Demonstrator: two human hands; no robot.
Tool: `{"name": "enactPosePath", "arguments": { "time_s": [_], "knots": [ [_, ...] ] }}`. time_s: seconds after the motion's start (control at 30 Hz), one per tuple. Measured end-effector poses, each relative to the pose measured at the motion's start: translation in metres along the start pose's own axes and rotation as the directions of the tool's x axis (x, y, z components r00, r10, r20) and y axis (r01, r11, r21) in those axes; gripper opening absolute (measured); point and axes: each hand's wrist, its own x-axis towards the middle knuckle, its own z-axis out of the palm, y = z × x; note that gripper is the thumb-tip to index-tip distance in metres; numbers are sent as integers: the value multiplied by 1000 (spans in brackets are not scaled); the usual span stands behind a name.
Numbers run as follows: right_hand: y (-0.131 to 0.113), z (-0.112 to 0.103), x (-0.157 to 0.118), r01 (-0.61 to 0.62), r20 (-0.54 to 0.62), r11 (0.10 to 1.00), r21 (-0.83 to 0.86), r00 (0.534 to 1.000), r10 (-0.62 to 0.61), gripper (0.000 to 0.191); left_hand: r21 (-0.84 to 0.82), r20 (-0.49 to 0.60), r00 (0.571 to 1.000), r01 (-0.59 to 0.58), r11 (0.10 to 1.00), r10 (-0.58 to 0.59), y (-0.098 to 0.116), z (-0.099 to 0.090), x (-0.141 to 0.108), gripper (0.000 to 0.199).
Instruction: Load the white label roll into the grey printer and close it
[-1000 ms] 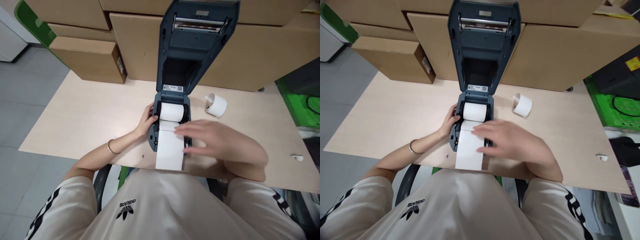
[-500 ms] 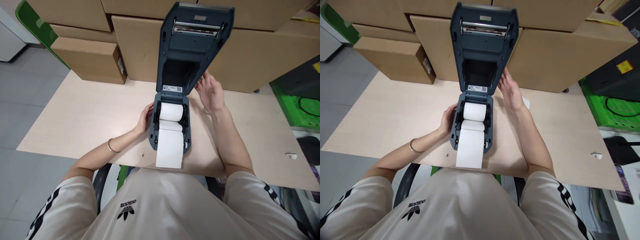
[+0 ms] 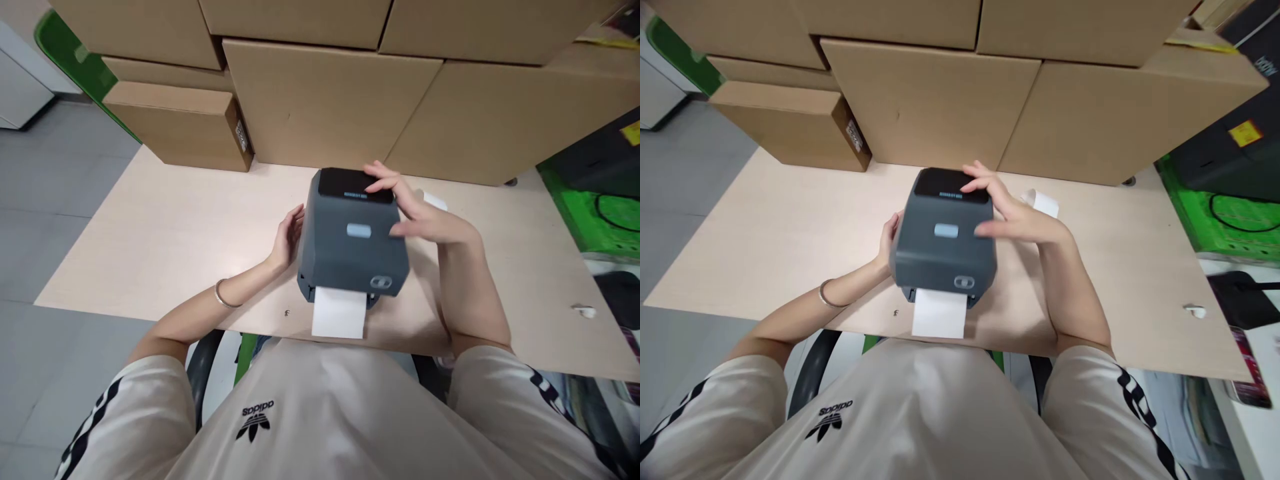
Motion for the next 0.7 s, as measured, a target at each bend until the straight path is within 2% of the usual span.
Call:
{"name": "enactPosePath", "arguments": {
  "time_s": [0.07,0.17,0.3,0.47,0.63,0.7],
  "knots": [
    [-11,-3,-7,-24,201,991,-133,978,51,111,-93,-58,998,26,995,-31,2,2,0,55],
    [-20,-4,-13,-37,301,973,-229,948,107,122,-141,-79,996,23,990,-35,3,4,1,52],
    [-22,-2,-14,-25,311,963,-268,944,111,125,-107,-34,999,29,994,-33,0,2,3,54],
    [-20,1,-15,-3,281,963,-269,956,81,118,2,-6,1000,0,1000,0,-2,0,3,48],
    [-17,-17,-22,-34,224,964,-263,970,95,97,125,41,998,-45,991,40,6,-2,2,47],
    [-11,-25,-26,-68,212,956,-284,968,132,99,164,66,996,-64,984,54,7,-3,1,49]
  ]
}}
